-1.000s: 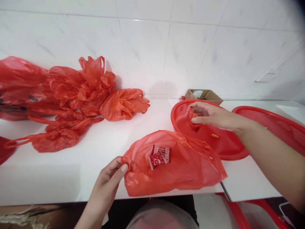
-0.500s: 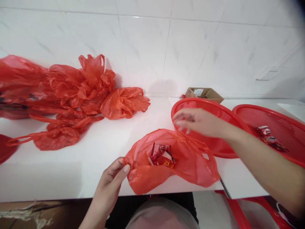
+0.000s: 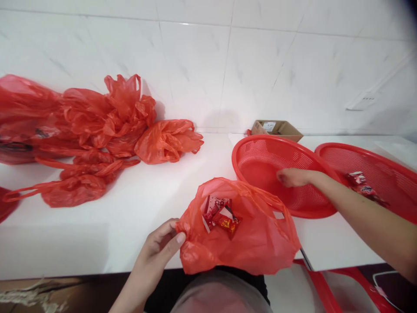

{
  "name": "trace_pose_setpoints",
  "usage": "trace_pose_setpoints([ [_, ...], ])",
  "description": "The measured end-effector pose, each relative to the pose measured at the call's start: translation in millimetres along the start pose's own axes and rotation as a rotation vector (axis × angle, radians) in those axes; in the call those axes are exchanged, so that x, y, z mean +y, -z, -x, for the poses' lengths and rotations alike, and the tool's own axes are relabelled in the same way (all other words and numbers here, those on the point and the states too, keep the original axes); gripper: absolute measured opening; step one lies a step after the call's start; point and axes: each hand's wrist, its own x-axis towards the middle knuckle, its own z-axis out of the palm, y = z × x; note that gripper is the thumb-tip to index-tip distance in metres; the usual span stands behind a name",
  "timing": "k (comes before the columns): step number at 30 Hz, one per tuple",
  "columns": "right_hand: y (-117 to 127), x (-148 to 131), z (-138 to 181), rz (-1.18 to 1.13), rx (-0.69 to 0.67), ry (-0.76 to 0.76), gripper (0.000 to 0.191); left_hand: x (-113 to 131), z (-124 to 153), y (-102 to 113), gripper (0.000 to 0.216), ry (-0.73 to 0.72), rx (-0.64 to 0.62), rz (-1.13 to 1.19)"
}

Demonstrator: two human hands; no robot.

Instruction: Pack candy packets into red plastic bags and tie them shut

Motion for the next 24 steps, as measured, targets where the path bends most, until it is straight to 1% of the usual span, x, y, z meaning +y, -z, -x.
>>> trace_pose_setpoints([
  [2, 15.4, -23.6, 6.5, -0.051, 0.032, 0.055, 0.010, 1.6, -0.2, -1.5, 0.017, -0.002, 0.010, -0.009],
  [4, 25.8, -58.5, 20.4, -0.131, 0.093, 0.150, 0.003, 2.4, -0.2, -2.4, 0.017, 0.005, 0.010, -0.014],
  [5, 27.0, -79.0, 29.8, -0.197, 0.117, 0.227, 0.004, 2.4, -0.4, -2.7, 0.017, 0.011, 0.013, -0.014],
  [6, 25.3, -100.4, 40.0, -0.262, 0.121, 0.314, 0.008, 2.1, -0.7, -2.9, 0.017, 0.016, 0.018, -0.012],
  [7, 20.6, -121.2, 50.1, -0.286, 0.087, 0.397, 0.009, 1.5, -1.1, -3.0, 0.017, 0.018, 0.026, -0.008],
  [9, 4.8, -156.8, 66.7, -0.230, 0.044, 0.541, 0.008, -0.3, -1.8, -2.8, 0.016, 0.018, 0.044, 0.003],
  [11, -12.8, -177.8, 74.8, -0.112, 0.045, 0.631, 0.005, -1.7, -1.9, -2.0, 0.018, 0.011, 0.055, 0.005],
  [13, -24.4, -181.7, 74.7, -0.017, 0.089, 0.667, 0.009, -2.2, -1.1, -0.8, 0.019, 0.002, 0.061, -0.019],
  [15, -26.4, -172.0, 70.7, 0.057, 0.189, 0.643, 0.014, -1.4, 0.5, 0.4, 0.019, -0.011, 0.081, -0.064],
  [17, -21.7, -154.9, 67.6, 0.154, 0.320, 0.564, 0.017, 0.8, 2.8, 1.9, 0.020, -0.026, 0.109, -0.111],
  [19, -16.1, -136.7, 68.4, 0.266, 0.391, 0.439, 0.024, 5.2, 6.1, 4.6, 0.022, -0.093, 0.167, -0.132],
  [20, -14.4, -128.5, 70.4, 0.310, 0.388, 0.365, 0.029, 8.6, 8.1, 6.7, 0.025, -0.152, 0.196, -0.142],
  [22, -14.6, -115.6, 76.5, 0.343, 0.327, 0.227, 0.040, 18.0, 12.1, 12.7, 0.038, -0.313, 0.228, -0.233],
  [23, -16.1, -111.3, 79.9, 0.331, 0.286, 0.180, 0.043, 23.9, 13.6, 16.0, 0.048, -0.394, 0.212, -0.335],
  [24, -18.0, -108.3, 82.9, 0.306, 0.248, 0.153, 0.042, 30.3, 14.3, 19.0, 0.059, -0.461, 0.165, -0.471],
])
